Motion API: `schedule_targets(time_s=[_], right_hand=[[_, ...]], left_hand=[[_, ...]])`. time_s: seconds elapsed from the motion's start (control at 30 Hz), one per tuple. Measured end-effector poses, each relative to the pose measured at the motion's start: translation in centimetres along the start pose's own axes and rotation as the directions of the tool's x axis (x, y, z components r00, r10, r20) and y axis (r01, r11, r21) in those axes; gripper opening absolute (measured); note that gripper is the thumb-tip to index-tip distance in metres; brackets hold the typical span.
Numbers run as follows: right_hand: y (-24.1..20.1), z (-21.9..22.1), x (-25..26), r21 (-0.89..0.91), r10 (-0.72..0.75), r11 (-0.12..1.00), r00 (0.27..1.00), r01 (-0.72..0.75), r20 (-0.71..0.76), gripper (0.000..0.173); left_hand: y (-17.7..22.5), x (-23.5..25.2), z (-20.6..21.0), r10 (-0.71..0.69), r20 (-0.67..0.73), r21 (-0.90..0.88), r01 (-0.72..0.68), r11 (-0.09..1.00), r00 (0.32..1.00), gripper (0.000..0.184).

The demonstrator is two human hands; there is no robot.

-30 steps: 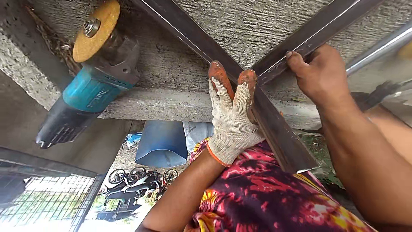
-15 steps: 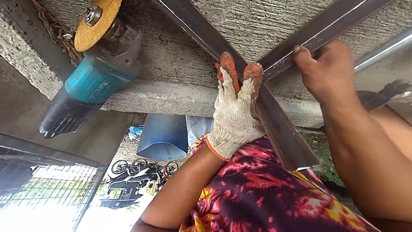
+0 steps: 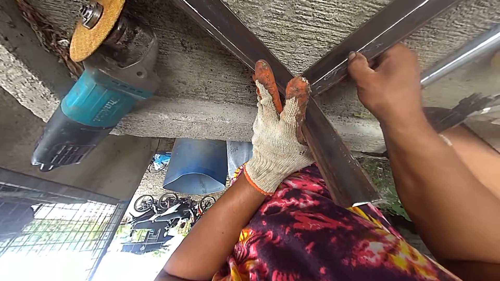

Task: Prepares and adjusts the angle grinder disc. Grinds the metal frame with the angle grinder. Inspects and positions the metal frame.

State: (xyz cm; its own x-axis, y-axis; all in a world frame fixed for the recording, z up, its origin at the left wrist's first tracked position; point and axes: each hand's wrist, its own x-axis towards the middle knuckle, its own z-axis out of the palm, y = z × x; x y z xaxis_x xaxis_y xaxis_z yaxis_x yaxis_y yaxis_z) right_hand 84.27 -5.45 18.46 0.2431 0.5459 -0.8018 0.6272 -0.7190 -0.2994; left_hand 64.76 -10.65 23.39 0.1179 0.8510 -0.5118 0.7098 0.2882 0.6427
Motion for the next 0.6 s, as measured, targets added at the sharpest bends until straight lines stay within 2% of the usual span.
schedule_targets(time_s=[0.1, 0.23, 0.3, 0.37, 0.47, 0.53, 0.6], right_hand=[[-0.2, 0.0, 0.1, -0.064, 0.003, 0.998, 1.000, -0.004, -0.004, 0.024], [-0.2, -0.1, 0.3, -0.082, 0.029, 0.996, 1.000, -0.027, 0.013, 0.030], [-0.2, -0.2, 0.4, -0.071, 0.034, 0.997, 0.999, -0.033, 0.019, 0.031], [0.0, -0.3, 0.6, -0.076, 0.034, 0.997, 0.999, -0.032, 0.028, 0.034], [0.2, -0.3, 0.7, -0.086, 0.039, 0.996, 0.998, -0.035, 0.045, 0.038], [0.3, -0.3, 0.8, -0.083, 0.034, 0.996, 0.998, -0.030, 0.047, 0.040], [0.3, -0.4, 0.9, -0.065, 0.038, 0.997, 0.998, -0.034, 0.057, 0.039]], left_hand=[[0.0, 0.0, 0.0, 0.011, -0.027, 0.060, -0.009, 0.998, 1.000, 0.100], [-0.6, 0.5, -0.3, 0.207, -0.110, 0.212, -0.181, 0.960, 0.972, 0.084], [-0.6, 1.2, -0.7, 0.268, -0.057, 0.218, -0.250, 0.943, 0.962, 0.087], [-0.7, 2.4, -0.9, 0.352, 0.052, 0.198, -0.356, 0.913, 0.934, 0.075], [-1.4, 4.4, -0.6, 0.477, 0.237, 0.095, -0.509, 0.855, 0.846, 0.052], [-1.9, 5.0, -0.1, 0.528, 0.285, -0.030, -0.543, 0.839, 0.800, 0.054], [-1.8, 5.1, -0.1, 0.486, 0.318, -0.038, -0.501, 0.864, 0.814, 0.063]])
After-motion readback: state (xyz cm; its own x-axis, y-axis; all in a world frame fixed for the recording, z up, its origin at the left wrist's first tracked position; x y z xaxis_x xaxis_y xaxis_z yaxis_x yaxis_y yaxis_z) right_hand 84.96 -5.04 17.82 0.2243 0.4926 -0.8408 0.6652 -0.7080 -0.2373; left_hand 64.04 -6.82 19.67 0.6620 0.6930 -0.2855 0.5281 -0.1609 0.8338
